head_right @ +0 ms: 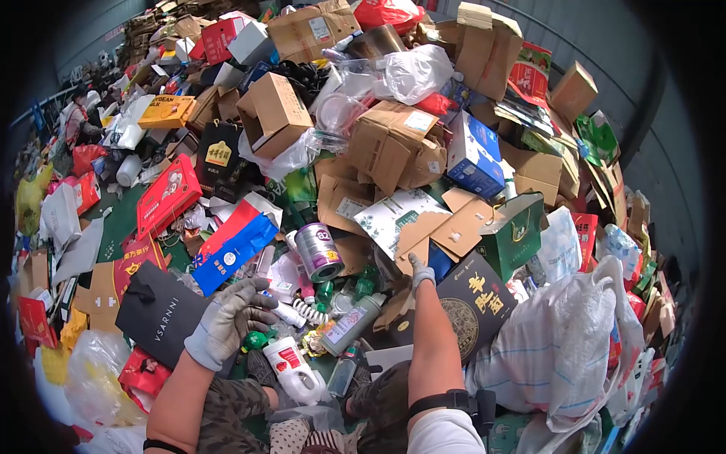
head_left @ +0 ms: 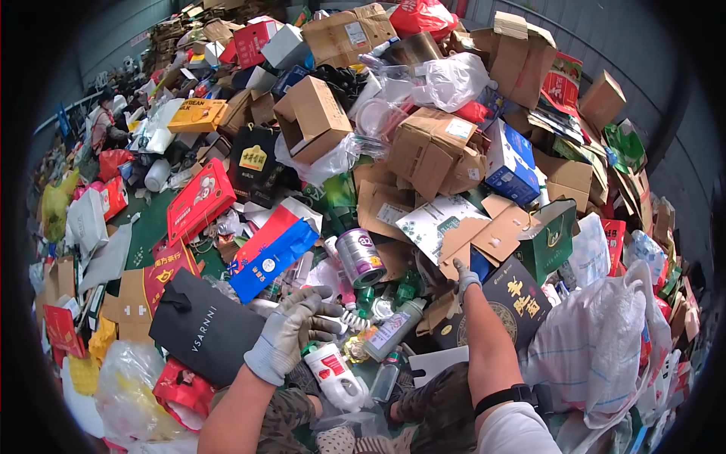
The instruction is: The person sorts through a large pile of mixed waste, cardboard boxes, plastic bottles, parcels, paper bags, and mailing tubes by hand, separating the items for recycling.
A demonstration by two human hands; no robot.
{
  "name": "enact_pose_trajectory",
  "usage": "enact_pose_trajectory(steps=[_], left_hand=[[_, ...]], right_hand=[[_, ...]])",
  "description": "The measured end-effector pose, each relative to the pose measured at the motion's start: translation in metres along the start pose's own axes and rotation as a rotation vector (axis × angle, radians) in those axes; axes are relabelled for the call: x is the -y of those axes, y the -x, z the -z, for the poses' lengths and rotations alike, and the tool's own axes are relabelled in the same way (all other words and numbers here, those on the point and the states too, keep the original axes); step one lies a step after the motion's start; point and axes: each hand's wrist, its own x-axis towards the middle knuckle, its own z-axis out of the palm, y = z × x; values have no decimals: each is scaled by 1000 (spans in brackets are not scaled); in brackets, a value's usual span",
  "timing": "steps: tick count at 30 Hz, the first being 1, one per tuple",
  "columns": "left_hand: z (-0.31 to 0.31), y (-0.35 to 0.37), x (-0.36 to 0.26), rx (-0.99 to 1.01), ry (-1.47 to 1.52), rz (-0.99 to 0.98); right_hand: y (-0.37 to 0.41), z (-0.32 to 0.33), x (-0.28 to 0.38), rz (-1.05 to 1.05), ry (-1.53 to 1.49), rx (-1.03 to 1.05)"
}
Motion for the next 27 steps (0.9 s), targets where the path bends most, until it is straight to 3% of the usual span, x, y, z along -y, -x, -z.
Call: enact_pose_trajectory(steps=[2,3,8,13,16,18,20,21,24,26,27], left_hand=[[7,-12,3,-3,-21,-17],[10,-16,3,15,-28,-14],[24,-38,13,-43,-21,-14],[31,-51,17,-102,47,95],[35,-53,15,-216,-41,117],[32,-37,22,-154,-137,179],[66,-65,93,-123,-101,430],[40,-40,93,-95,-82,520],[24,-32,174,82,89,729],[18,-29,204,338,214,770],[8,-27,216,332,268,645]], right_hand=[[67,0,23,-17,-209,169],[77,-6,29,85,-285,189],[129,-3,77,76,-481,195],[256,77,116,312,-670,419],[293,157,87,307,-835,742],[331,196,51,235,-888,717],[362,230,15,155,-961,770],[378,244,-2,138,-952,776],[415,274,-48,134,-798,715],[440,284,-71,72,-735,639],[452,284,-79,56,-742,662]])
